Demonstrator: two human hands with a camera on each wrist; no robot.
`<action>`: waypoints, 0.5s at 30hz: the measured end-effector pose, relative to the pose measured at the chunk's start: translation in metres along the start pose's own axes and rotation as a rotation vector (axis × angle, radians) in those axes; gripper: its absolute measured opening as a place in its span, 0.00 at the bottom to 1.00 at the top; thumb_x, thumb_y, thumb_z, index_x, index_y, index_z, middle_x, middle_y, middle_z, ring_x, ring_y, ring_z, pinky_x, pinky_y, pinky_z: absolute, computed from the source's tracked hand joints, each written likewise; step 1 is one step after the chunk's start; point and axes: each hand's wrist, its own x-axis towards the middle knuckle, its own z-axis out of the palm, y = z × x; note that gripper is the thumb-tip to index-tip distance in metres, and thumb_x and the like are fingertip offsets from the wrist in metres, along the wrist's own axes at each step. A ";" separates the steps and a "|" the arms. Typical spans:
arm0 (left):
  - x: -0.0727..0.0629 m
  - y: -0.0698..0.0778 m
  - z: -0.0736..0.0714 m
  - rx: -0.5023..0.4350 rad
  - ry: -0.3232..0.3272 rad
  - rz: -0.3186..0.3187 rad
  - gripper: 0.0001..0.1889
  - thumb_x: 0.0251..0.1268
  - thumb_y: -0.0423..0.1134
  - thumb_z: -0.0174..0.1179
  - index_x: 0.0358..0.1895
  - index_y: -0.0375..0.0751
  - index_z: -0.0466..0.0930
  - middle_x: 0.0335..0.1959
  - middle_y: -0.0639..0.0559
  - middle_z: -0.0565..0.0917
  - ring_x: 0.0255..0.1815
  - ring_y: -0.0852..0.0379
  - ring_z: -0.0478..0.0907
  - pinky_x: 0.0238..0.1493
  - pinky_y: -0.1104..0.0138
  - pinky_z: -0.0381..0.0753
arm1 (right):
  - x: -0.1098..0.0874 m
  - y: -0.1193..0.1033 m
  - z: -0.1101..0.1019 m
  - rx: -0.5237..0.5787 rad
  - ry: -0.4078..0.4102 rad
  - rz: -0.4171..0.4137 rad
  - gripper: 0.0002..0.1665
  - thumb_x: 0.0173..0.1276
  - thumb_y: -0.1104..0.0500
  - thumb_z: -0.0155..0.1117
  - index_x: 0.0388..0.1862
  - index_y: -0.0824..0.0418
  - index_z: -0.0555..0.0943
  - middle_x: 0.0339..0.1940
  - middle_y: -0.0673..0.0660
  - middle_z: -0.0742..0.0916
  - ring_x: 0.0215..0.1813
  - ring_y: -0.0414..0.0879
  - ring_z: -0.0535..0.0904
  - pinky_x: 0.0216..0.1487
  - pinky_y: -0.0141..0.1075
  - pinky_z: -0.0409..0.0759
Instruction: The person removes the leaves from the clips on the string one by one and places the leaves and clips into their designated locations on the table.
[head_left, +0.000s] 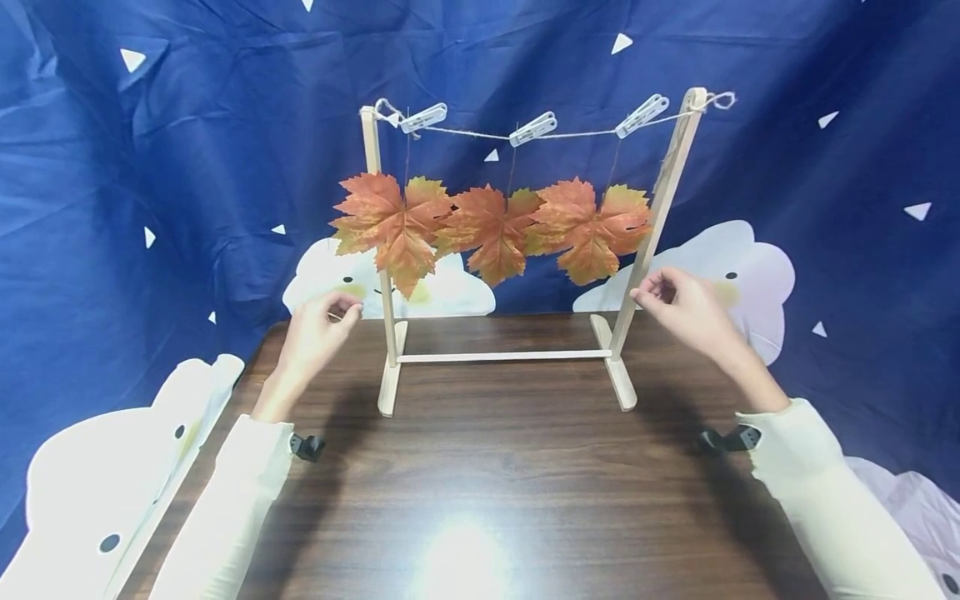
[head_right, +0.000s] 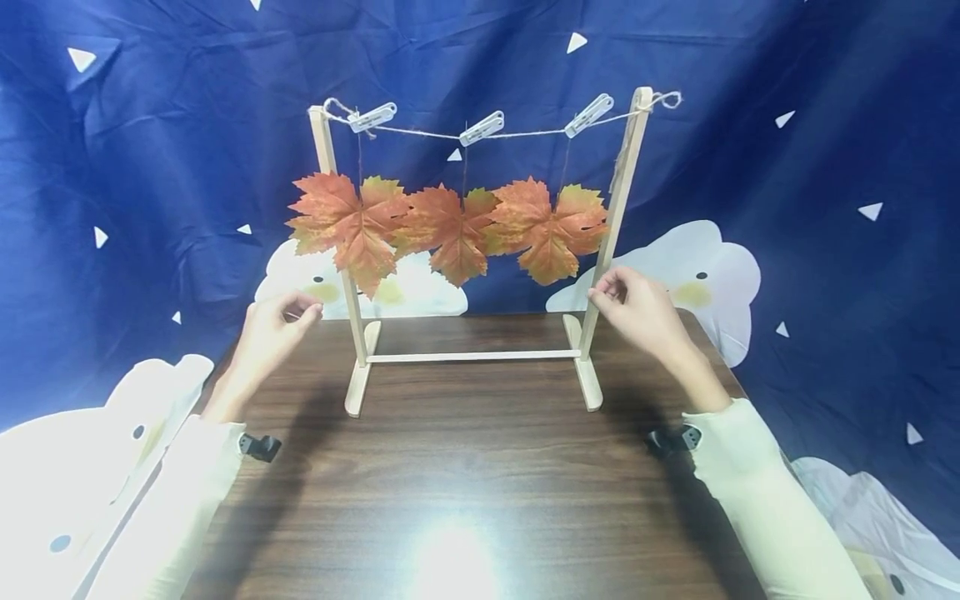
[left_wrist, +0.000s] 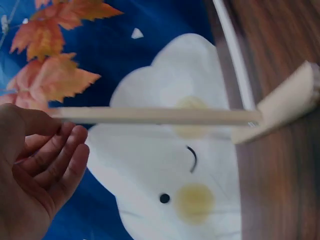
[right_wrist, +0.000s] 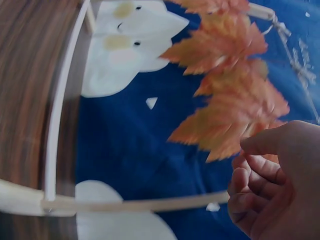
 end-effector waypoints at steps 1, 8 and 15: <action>0.001 0.003 -0.001 -0.017 0.007 -0.003 0.04 0.71 0.30 0.66 0.42 0.33 0.89 0.33 0.41 0.90 0.37 0.49 0.87 0.38 0.80 0.76 | 0.002 -0.005 0.001 0.007 -0.008 -0.002 0.09 0.75 0.59 0.70 0.40 0.64 0.82 0.32 0.58 0.85 0.30 0.30 0.72 0.34 0.21 0.68; 0.013 0.026 -0.004 -0.186 0.021 0.010 0.03 0.70 0.28 0.66 0.41 0.31 0.89 0.30 0.38 0.90 0.28 0.72 0.81 0.35 0.85 0.77 | 0.014 -0.041 0.003 -0.004 -0.001 -0.051 0.09 0.75 0.56 0.72 0.40 0.61 0.83 0.30 0.57 0.87 0.29 0.31 0.75 0.34 0.24 0.68; 0.022 0.043 -0.005 -0.323 0.015 0.005 0.05 0.72 0.29 0.67 0.42 0.27 0.88 0.31 0.32 0.89 0.28 0.73 0.82 0.34 0.82 0.81 | 0.023 -0.071 0.007 0.013 -0.016 -0.072 0.07 0.75 0.56 0.72 0.40 0.59 0.84 0.30 0.55 0.88 0.29 0.37 0.77 0.33 0.28 0.69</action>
